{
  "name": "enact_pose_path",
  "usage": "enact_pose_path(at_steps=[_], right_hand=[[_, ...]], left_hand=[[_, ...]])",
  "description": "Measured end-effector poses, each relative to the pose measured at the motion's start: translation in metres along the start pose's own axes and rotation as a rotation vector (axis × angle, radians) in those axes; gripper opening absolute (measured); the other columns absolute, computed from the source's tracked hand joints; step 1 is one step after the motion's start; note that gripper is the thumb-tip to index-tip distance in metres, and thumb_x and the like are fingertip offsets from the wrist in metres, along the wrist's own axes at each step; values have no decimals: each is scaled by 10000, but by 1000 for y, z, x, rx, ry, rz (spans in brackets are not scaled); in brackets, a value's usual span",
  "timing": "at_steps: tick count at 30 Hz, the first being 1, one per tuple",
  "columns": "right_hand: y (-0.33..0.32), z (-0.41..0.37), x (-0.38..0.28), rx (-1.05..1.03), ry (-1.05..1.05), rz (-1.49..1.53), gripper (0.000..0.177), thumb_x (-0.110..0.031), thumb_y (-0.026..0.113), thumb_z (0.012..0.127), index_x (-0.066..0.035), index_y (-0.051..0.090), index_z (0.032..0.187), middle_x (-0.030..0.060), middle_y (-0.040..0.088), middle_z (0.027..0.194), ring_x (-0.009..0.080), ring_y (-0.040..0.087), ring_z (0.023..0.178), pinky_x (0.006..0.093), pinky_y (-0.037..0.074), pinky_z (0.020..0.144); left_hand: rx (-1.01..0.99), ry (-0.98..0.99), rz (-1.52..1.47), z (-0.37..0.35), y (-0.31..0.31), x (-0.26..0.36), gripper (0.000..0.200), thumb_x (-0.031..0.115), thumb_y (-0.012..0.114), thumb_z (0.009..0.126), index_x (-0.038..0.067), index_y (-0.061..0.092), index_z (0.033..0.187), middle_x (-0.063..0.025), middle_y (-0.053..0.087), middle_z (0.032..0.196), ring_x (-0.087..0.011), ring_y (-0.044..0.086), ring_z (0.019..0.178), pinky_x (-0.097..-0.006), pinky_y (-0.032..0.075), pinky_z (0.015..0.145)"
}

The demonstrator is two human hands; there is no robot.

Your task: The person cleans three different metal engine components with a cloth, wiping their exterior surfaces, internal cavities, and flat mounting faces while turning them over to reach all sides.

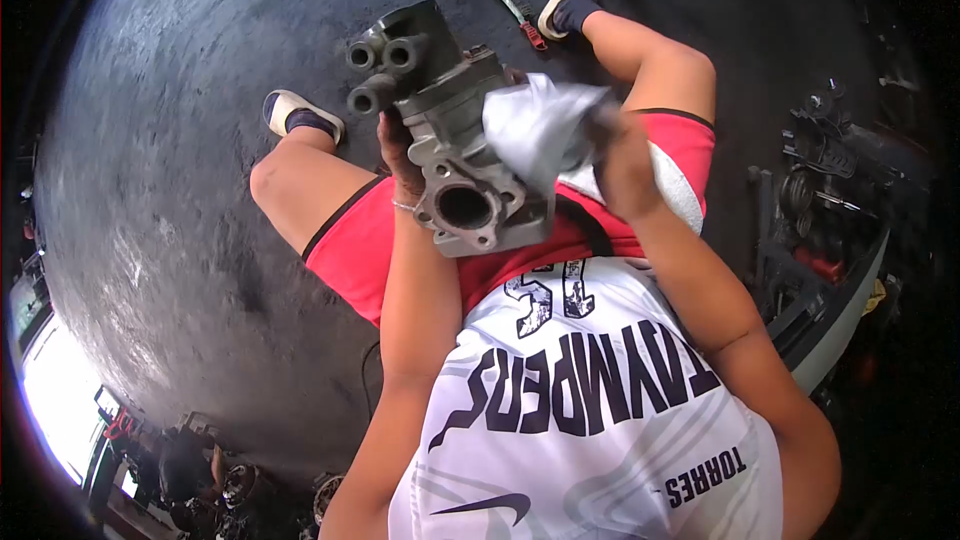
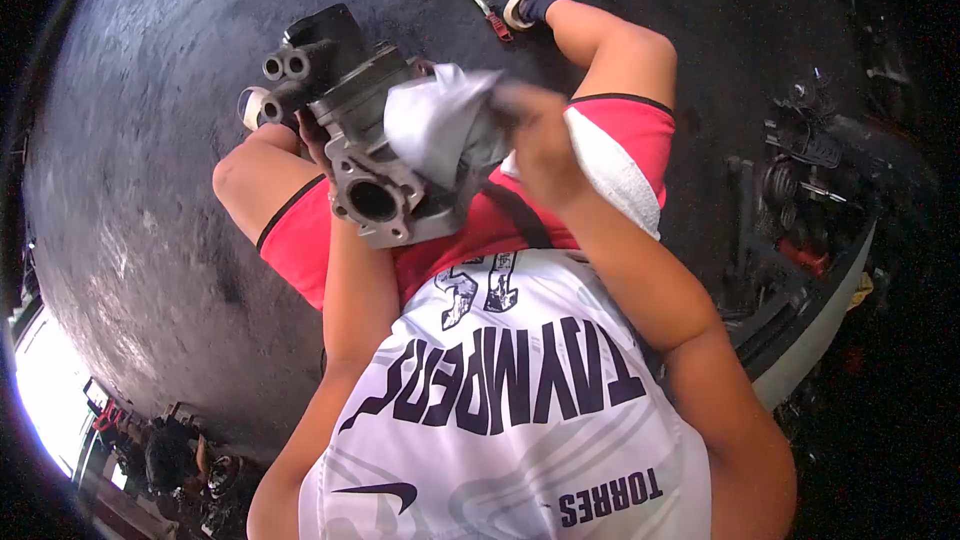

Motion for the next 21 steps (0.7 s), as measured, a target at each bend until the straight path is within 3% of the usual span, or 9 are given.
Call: enact_pose_path(at_steps=[2,4,11,13,15,17,18,20,21], right_hand=[[-31,6,-1,286,203,568,407,-298,396,931,-14,449,1217,110,532,1168,231,524,1068,368,390,959],[-57,6,-15,547,228,486,399,-292,415,927,-9,455,1206,121,536,1158,250,531,1060,380,395,954],[-56,-21,-69,476,-185,337,388,-175,474,915,-26,394,1265,137,489,1209,237,518,1084,401,457,879],[-39,-39,-98,528,-437,-593,419,-156,512,895,5,391,1262,161,488,1209,238,517,1086,374,475,849],[-11,-29,-106,277,-249,-170,423,-150,583,855,23,441,1215,180,465,1232,238,522,1075,348,485,813],[32,-23,-106,-29,-106,-434,370,-112,683,712,-6,563,1046,177,425,1274,300,471,1105,385,404,910],[64,-19,-115,-303,-432,-728,364,-136,619,722,-4,572,1058,249,330,1352,370,361,1222,471,328,988],[90,-25,-98,-367,-318,-999,364,-121,671,569,-10,628,913,259,263,1398,413,289,1250,485,304,992],[93,-27,-97,-369,-299,-1020,381,-120,673,560,1,630,919,263,267,1395,423,287,1256,485,301,995]], left_hand=[[6,-11,-14,-7,5,-10,451,272,480,877,0,401,1227,-173,516,1162,-288,539,1039,-405,465,884],[6,-16,-18,-5,10,-20,454,276,479,877,0,399,1230,-173,515,1163,-288,538,1040,-404,465,885],[8,-59,-13,-36,29,-27,467,290,475,880,2,393,1239,-173,513,1167,-290,535,1045,-401,463,887],[6,-65,-28,-41,34,-30,471,294,474,881,3,392,1242,-173,513,1168,-291,535,1046,-401,462,888],[0,-63,-40,-48,41,-34,474,298,473,882,4,390,1244,-173,512,1169,-291,534,1047,-400,462,889],[-12,-71,-58,-59,49,-40,478,302,472,883,4,388,1247,-173,512,1170,-291,533,1049,-399,461,889],[-20,-77,-71,-65,53,-43,480,304,471,883,4,388,1248,-173,512,1170,-292,533,1049,-398,461,890],[-39,-85,-96,-108,67,-37,484,308,470,884,5,386,1251,-173,511,1171,-292,532,1050,-398,460,890],[-49,-82,-109,-52,58,-42,485,310,470,884,5,385,1252,-173,511,1172,-292,532,1051,-397,460,891]])
Point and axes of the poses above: each hand's wrist, its own z-axis towards the middle knuckle, its own y-axis out of the palm, x = y × z, the point moved 8 cm from there along z, towards the middle knuckle
